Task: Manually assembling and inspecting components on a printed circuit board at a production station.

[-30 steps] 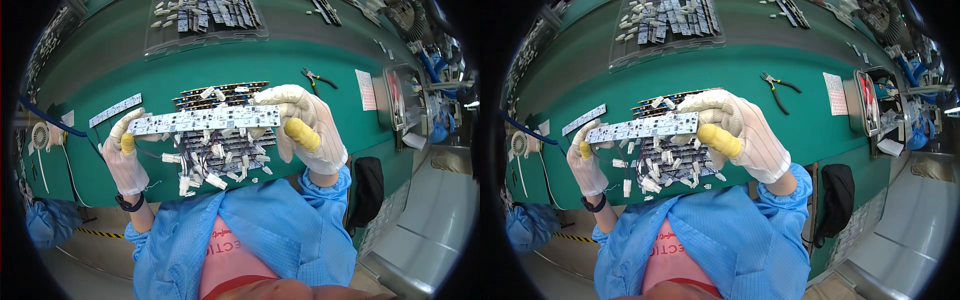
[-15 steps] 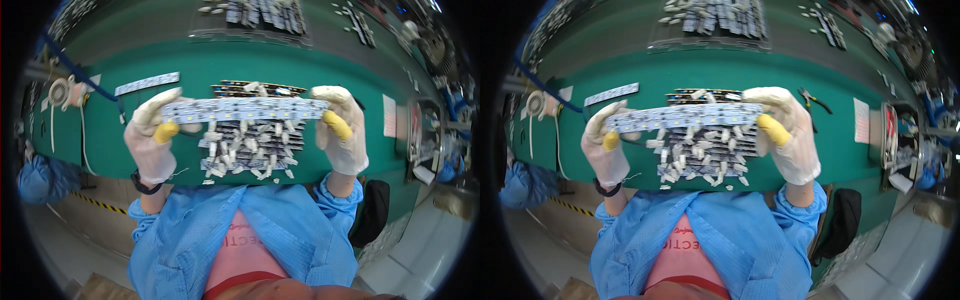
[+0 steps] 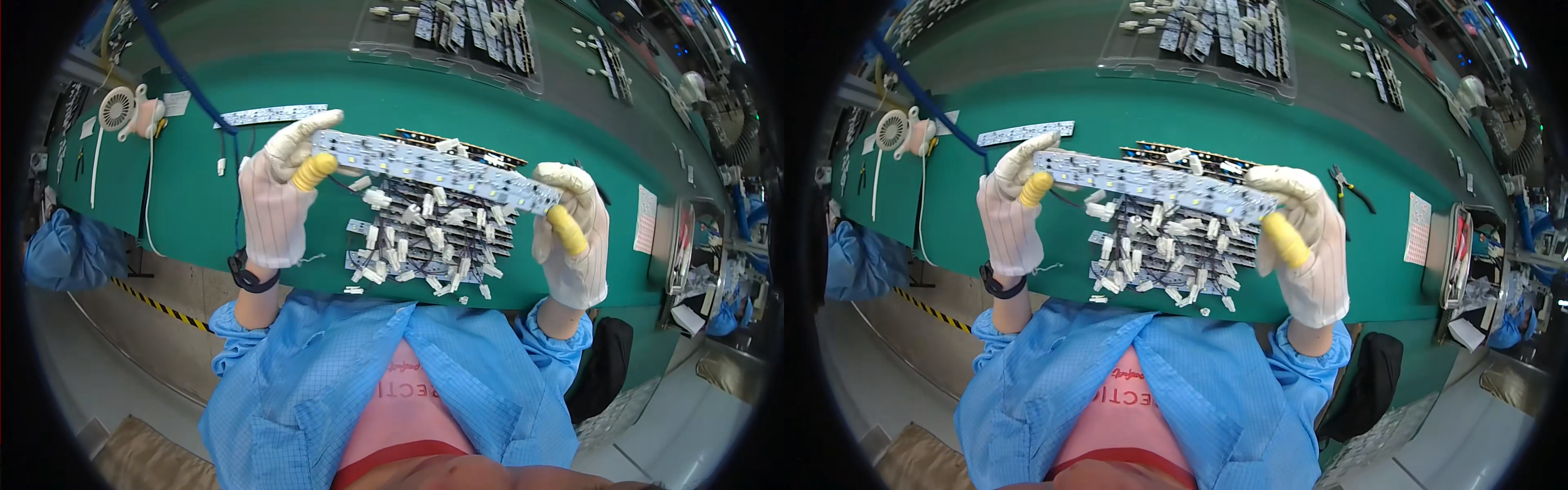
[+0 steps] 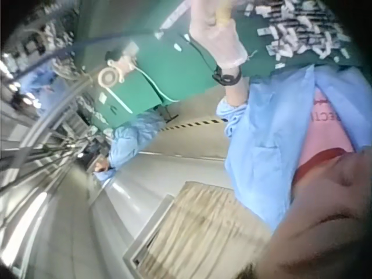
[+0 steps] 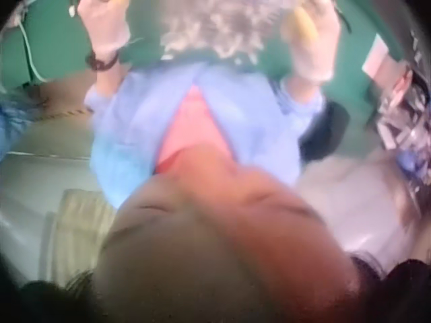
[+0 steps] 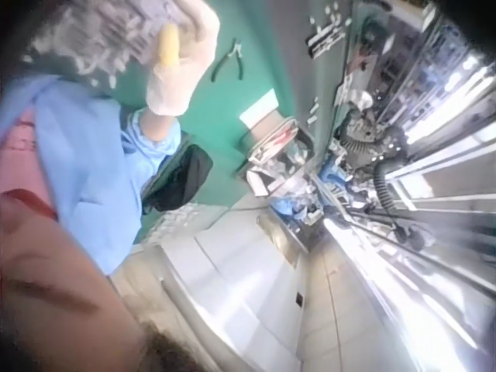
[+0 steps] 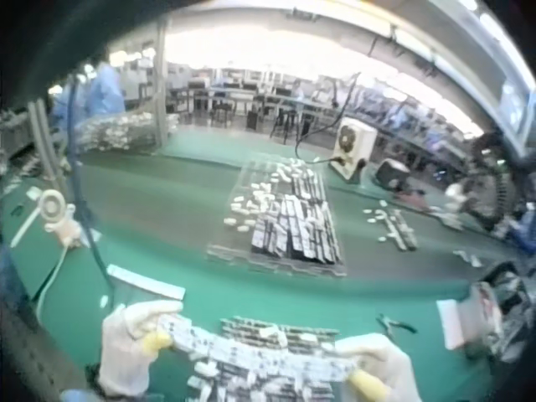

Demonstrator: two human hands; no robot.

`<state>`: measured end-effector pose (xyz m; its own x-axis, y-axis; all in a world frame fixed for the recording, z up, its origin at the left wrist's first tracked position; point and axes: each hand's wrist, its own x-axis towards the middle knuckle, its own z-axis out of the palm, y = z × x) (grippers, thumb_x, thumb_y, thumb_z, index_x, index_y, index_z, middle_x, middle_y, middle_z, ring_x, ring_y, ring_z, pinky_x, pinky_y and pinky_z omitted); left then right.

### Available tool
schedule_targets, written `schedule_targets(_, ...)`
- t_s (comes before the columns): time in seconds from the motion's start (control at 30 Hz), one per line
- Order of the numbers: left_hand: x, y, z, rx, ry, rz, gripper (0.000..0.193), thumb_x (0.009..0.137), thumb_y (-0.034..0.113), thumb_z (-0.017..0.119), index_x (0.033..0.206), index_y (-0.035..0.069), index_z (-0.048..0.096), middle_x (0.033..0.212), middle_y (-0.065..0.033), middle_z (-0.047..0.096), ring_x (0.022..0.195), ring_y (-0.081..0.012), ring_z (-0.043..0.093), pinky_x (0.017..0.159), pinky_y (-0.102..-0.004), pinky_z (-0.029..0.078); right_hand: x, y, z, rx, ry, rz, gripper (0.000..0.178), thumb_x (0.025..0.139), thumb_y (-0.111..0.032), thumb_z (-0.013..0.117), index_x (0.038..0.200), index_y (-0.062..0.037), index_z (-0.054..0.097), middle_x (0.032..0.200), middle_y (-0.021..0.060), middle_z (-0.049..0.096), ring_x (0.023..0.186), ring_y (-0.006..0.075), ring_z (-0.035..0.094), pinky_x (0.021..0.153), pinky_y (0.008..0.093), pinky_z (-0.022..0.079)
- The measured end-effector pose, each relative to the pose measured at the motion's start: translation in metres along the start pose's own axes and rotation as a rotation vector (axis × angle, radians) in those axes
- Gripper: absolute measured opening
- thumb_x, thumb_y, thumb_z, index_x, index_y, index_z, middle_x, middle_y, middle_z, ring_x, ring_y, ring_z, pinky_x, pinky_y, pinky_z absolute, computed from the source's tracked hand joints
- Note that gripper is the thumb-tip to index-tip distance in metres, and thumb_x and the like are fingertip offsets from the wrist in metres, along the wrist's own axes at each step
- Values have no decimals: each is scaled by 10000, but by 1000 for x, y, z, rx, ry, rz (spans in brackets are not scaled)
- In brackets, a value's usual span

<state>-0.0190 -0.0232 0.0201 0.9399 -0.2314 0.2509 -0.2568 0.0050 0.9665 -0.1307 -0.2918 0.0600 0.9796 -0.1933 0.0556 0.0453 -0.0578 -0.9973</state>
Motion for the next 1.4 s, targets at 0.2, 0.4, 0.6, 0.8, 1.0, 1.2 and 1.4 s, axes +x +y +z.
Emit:
schedule_targets(0.2, -1, -11, -3, -21, 6, 31, 493, 825, 250, 695, 1175, -65, 551, 1051, -121, 671, 867, -144, 658, 778, -229, 508, 1, 4, 3, 66, 33, 60, 482, 837, -280, 662, 1174, 32, 515, 935, 45, 583, 651, 51, 483, 589, 182, 361)
schedule_targets(0.4, -12, 12, 5, -82, -101, 70, 473, 836, 291, 671, 1116, -78, 574, 922, -153, 682, 743, -166, 668, 745, -273, 534, 13, 23, -6, 53, 52, 73, 366, 901, -244, 588, 1150, 22, 558, 581, -12, 510, 474, 34, 385, 495, 178, 299)
schedule_targets(0.6, -14, 4, 3, -245, -110, 25, 446, 851, 238, 662, 1152, -73, 554, 930, -171, 676, 740, -172, 667, 705, -274, 541, 9, 21, -1, 122, 93, 55, 370, 890, -221, 610, 1153, 32, 549, 568, -11, 497, 467, 40, 392, 486, 179, 299)
schedule_targets(0.8, -7, 3, 4, -278, -44, 37, 450, 858, 176, 659, 1201, -85, 527, 1016, -162, 647, 789, -203, 668, 722, -259, 529, 2, 16, -5, 110, 4, 34, 485, 868, -274, 666, 1201, 38, 503, 762, -12, 531, 498, 27, 432, 449, 164, 300)
schedule_targets(1.0, -1, -10, 0, -98, 1, -17, 428, 888, 171, 631, 1209, -87, 517, 1160, -163, 616, 925, -191, 644, 826, -285, 513, -4, -4, 8, 127, 15, 91, 506, 823, -247, 678, 1176, 68, 500, 874, 66, 616, 522, 42, 454, 535, 172, 352)
schedule_targets(1.2, 4, -18, 2, 121, 65, -167, 341, 907, 19, 479, 1228, -94, 506, 1207, -169, 591, 1064, -188, 586, 916, -283, 455, -8, -13, 9, 101, -90, 120, 535, 859, -305, 637, 1180, 99, 497, 646, 17, 568, 489, 37, 468, 545, 169, 357)
schedule_targets(1.4, 6, -25, -2, 134, 82, -60, 439, 923, 240, 586, 1244, -53, 526, 1135, -131, 641, 950, -144, 627, 843, -244, 472, -6, -12, 5, 89, -129, 50, 508, 877, -339, 622, 1182, 56, 525, 637, 15, 561, 486, 53, 482, 540, 184, 365)
